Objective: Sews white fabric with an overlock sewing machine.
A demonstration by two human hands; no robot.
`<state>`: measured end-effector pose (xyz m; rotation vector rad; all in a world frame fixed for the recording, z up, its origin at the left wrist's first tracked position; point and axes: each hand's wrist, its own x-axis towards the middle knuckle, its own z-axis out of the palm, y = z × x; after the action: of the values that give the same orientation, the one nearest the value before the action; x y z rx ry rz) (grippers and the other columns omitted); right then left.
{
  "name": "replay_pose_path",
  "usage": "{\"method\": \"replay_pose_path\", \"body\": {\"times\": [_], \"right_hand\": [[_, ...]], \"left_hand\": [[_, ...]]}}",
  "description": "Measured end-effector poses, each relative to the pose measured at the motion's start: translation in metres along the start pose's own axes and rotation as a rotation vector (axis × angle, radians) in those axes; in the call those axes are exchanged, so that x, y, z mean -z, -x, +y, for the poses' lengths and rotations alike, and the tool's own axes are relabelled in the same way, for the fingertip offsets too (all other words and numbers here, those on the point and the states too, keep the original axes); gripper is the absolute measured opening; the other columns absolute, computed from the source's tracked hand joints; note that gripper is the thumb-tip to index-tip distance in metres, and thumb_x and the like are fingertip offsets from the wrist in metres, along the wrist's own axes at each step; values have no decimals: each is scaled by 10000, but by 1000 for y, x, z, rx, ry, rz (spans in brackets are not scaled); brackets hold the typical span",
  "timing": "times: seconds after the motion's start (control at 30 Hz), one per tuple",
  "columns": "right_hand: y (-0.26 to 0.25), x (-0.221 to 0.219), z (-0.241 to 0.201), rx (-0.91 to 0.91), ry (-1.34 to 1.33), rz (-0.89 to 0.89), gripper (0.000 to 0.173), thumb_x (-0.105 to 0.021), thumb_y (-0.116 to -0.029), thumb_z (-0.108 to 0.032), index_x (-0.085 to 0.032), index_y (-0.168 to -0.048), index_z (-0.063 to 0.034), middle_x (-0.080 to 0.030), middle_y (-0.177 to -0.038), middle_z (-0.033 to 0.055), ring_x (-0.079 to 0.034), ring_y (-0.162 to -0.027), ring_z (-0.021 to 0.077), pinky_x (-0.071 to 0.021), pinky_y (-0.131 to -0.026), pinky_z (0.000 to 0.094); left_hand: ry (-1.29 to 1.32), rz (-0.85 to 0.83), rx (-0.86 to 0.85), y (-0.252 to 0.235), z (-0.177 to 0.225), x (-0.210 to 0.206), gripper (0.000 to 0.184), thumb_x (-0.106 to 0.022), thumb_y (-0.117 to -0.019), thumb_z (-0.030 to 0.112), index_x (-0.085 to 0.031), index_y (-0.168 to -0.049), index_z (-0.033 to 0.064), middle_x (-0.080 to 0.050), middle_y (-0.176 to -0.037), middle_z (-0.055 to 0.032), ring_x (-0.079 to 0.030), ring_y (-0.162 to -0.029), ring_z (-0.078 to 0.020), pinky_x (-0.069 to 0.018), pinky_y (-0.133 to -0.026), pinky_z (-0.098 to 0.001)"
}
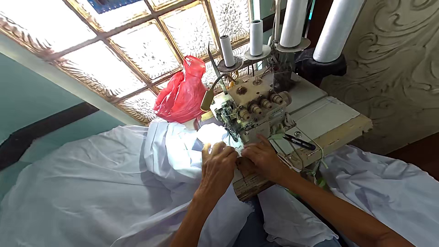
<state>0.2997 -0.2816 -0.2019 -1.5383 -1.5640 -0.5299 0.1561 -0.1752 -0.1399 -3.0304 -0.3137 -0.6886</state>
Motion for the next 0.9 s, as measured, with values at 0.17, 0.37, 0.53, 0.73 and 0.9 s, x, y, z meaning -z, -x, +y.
{"method": "replay_pose_path", "body": {"times": [0.17, 0.37, 0.53, 0.73, 0.9], "right_hand": [[-6, -10, -5, 23, 286, -7, 142, -648, -911, -20, -763, -947, -97, -785, -963, 55, -730, -1052, 275, -439, -1051, 579], [23, 11, -13, 8, 267, -46, 145, -608, -949, -36, -735, -937, -103, -767, -898, 44, -726, -1039, 276, -454, -1046, 561], [55, 58, 27, -478, 377, -291, 267, -628, -919, 29, -705, -1169, 80, -682, -1232, 298, -586, -1238, 546, -354, -1076, 744], [58, 75, 54, -706, 499, -576, 308, -501, -1003, 46, -581, -1265, 185, -636, -1214, 380, -642, -1127, 534, -474, -1000, 609], [39, 74, 47, -691, 449, -603, 259, -486, -1023, -14, -628, -1178, 137, -663, -1121, 346, -674, -1000, 530, -525, -807, 626]], "left_hand": [[86, -4, 118, -12, -14, -12, 173, -619, -947, 52, -792, -959, 55, -765, -1086, -103, -679, -1079, -378, -469, -858, -614], [63, -93, 292, -28, -28, -17, 221, -588, -992, 44, -774, -1112, 43, -722, -1245, -125, -631, -1170, -429, -461, -886, -638], [-9, -145, 416, -17, -22, -11, 229, -574, -996, 46, -760, -1129, 39, -710, -1239, -140, -606, -1176, -442, -467, -864, -635], [-32, 16, 370, 29, 3, -2, 226, -575, -966, 5, -782, -1055, 26, -750, -1145, -149, -686, -1009, -431, -512, -779, -594], [-53, 79, 374, 36, 7, -5, 229, -582, -960, 1, -794, -1030, 48, -762, -1130, -119, -698, -994, -394, -512, -763, -554]]}}
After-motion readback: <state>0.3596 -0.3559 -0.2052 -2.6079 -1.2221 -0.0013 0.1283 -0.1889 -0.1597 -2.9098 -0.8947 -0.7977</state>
